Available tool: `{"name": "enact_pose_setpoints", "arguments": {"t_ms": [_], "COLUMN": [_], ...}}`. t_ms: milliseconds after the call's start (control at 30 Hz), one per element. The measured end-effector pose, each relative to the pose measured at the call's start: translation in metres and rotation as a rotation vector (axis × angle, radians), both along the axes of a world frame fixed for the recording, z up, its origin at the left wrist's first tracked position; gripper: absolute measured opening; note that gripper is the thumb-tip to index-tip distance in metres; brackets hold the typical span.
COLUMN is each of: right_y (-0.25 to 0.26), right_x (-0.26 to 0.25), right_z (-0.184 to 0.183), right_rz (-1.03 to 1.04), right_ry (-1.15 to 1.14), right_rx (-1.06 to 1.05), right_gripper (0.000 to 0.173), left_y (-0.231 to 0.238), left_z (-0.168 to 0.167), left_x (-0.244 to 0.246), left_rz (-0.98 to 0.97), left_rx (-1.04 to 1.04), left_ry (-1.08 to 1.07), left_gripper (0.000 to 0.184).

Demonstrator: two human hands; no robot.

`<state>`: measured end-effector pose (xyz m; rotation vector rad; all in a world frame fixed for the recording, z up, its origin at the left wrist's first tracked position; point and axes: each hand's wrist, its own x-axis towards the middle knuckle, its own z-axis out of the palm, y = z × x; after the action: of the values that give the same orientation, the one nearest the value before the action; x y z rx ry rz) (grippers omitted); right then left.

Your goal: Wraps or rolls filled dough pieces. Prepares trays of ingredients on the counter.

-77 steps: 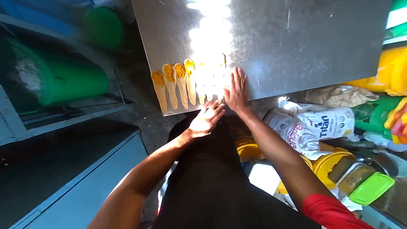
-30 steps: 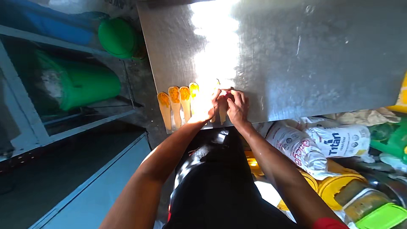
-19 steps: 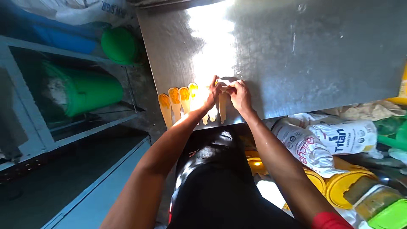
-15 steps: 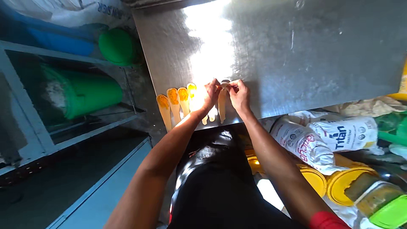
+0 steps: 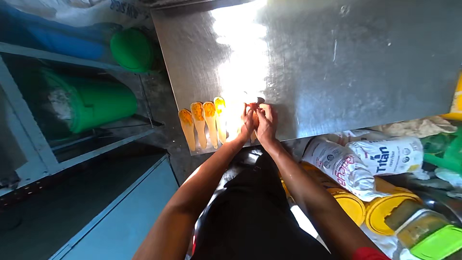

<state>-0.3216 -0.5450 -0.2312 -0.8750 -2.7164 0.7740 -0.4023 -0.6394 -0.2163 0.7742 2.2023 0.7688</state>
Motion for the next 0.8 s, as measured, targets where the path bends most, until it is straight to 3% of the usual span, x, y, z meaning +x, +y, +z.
{"name": "enact_pose_setpoints", "arguments": {"t_ms": [67, 233, 333, 400, 467, 533, 633, 767, 800], "right_y": [0.012, 0.048, 0.048, 0.045, 0.054, 0.068, 0.090, 0.108, 0.105], "right_x": [0.004, -0.019, -0.063, -0.075, -0.087, -0.101, -0.128, -0.147, -0.144], "right_z": [0.006, 0.039, 0.014, -0.013, -0.022, -0.025, -0.014, -0.039, -0.042], "right_rz": [0.097, 0.094, 0.051, 0.159, 0.259, 0.304, 0.272, 0.203, 0.173], "right_ry": [-0.075, -0.014, -0.212, -0.295, -0.253, -0.159, -0.094, -0.087, -0.149], "right_rx": [0.007, 0.037, 0.147, 0.185, 0.165, 0.294, 0.429, 0.462, 0.438], "right_gripper": [0.019, 0.016, 0.037, 0.028, 0.025, 0.022, 0.035, 0.024, 0.032], "left_y": [0.000, -0.003, -0.026, -0.041, -0.050, -0.059, -0.071, -0.077, -0.078], "left_z": [-0.010, 0.040, 0.042, 0.042, 0.036, 0.024, -0.001, -0.013, -0.014], "left_x": [-0.005, -0.022, -0.005, 0.023, 0.049, 0.071, 0.092, 0.096, 0.095], "left_rz": [-0.115, -0.307, -0.321, -0.404, -0.557, -0.650, -0.588, -0.565, -0.585], "left_rx": [-0.076, -0.145, -0.085, -0.159, -0.215, -0.240, -0.150, -0.111, -0.105], "left_ry": [0.096, 0.154, 0.163, 0.204, 0.277, 0.347, 0.474, 0.448, 0.448], "left_gripper": [0.038, 0.055, 0.044, 0.043, 0.051, 0.053, 0.048, 0.048, 0.049]}}
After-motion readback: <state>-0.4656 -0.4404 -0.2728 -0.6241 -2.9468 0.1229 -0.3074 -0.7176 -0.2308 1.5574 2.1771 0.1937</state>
